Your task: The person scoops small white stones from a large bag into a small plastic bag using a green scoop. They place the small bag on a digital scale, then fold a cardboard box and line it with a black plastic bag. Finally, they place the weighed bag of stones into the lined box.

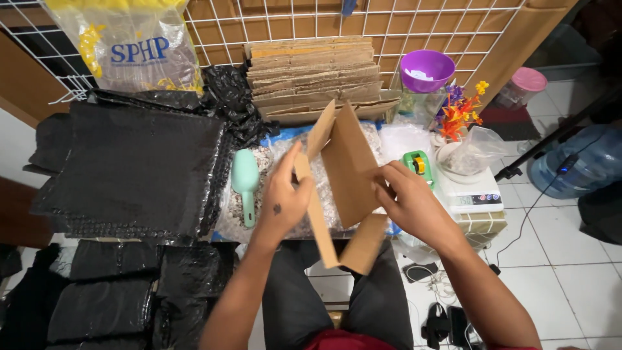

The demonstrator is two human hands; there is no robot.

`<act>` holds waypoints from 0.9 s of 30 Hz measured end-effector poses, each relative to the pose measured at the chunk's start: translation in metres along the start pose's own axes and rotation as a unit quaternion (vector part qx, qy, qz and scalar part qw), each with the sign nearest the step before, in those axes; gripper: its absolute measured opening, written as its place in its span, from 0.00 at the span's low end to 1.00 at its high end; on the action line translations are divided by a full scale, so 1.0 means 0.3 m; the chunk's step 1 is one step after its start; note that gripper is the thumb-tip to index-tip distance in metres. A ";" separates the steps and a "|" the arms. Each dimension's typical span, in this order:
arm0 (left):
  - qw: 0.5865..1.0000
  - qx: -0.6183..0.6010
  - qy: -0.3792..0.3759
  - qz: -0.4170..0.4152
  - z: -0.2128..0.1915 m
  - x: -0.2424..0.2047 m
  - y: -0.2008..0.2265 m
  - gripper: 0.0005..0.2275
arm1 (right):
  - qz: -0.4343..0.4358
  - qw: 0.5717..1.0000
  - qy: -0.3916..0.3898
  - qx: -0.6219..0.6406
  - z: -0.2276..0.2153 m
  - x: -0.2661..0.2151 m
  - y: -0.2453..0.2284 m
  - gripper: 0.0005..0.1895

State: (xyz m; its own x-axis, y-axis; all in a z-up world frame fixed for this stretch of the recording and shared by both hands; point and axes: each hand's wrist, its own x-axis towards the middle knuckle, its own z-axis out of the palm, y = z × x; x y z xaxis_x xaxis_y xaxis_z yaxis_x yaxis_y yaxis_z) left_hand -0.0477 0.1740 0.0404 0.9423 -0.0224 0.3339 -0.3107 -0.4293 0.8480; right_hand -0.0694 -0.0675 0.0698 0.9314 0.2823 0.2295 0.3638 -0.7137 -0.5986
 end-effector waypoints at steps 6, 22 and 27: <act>0.999 0.051 -0.005 -0.003 -0.013 0.145 -0.019 0.29 | 0.041 0.999 0.026 0.001 -0.038 -0.049 0.033 0.10; 0.946 0.294 -0.132 -0.020 0.140 0.351 -0.058 0.12 | 0.066 0.994 -0.020 -0.080 -0.029 -0.057 0.020 0.27; 0.921 0.325 -0.213 -0.003 0.178 0.293 0.030 0.23 | 0.079 0.994 -0.046 -0.052 -0.023 -0.049 0.012 0.36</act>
State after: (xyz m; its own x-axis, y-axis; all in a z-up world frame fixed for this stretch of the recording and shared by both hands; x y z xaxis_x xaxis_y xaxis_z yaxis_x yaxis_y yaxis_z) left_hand 0.0391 0.1199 0.0553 0.9501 -0.3111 0.0211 -0.2957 -0.8777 0.3770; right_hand -0.0817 -0.0787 0.0696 0.9742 0.2161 0.0650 0.2167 -0.8150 -0.5374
